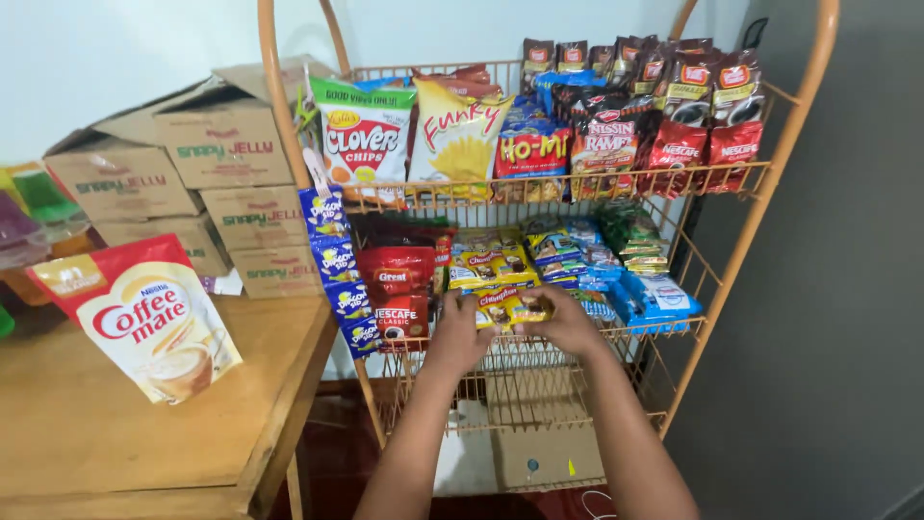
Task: The person is stocking shelves with various snacks and coffee packets from boxes on the floor.
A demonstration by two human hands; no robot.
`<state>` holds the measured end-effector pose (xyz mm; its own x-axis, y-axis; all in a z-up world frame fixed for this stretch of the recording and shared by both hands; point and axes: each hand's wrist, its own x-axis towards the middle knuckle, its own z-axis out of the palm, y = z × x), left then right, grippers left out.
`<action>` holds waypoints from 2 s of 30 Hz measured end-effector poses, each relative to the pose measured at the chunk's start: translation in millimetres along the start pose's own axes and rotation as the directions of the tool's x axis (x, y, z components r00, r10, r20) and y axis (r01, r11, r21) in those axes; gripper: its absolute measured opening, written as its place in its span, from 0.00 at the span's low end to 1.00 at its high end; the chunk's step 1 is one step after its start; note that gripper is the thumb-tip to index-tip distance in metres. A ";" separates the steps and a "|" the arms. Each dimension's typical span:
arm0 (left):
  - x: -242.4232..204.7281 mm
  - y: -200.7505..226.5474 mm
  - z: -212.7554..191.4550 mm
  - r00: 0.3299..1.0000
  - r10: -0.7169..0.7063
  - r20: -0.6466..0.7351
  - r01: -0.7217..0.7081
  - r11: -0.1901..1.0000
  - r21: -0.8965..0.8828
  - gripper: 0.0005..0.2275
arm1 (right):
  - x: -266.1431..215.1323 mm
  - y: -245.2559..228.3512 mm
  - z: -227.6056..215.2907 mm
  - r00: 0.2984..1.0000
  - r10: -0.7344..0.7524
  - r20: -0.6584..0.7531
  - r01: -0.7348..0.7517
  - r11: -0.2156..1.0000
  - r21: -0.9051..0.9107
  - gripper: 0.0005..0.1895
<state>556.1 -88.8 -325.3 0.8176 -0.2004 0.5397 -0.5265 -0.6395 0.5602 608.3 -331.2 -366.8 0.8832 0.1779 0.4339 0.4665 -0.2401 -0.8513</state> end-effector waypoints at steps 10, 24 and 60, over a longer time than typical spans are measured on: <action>17.2 3.7 6.8 0.980 -0.158 0.121 0.141 0.980 0.140 0.27 | -13.2 -42.6 7.9 0.943 -0.138 -0.301 0.012 0.923 -0.384 0.28; 19.6 14.1 14.7 0.953 -0.224 -0.205 0.263 0.947 0.183 0.23 | -9.1 -25.8 20.9 0.909 -0.076 -0.410 -0.043 0.961 -0.274 0.20; 21.5 -33.9 50.8 0.896 0.053 -0.442 0.014 0.989 0.148 0.10 | -22.9 -68.9 69.3 0.909 -0.268 -0.319 -0.094 0.615 -0.783 0.18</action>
<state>603.3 -109.2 -364.6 0.6017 0.1144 0.7905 -0.4746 -0.7449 0.4690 552.6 -252.6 -338.5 0.6929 -0.0786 0.7168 0.2412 -0.9115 -0.3331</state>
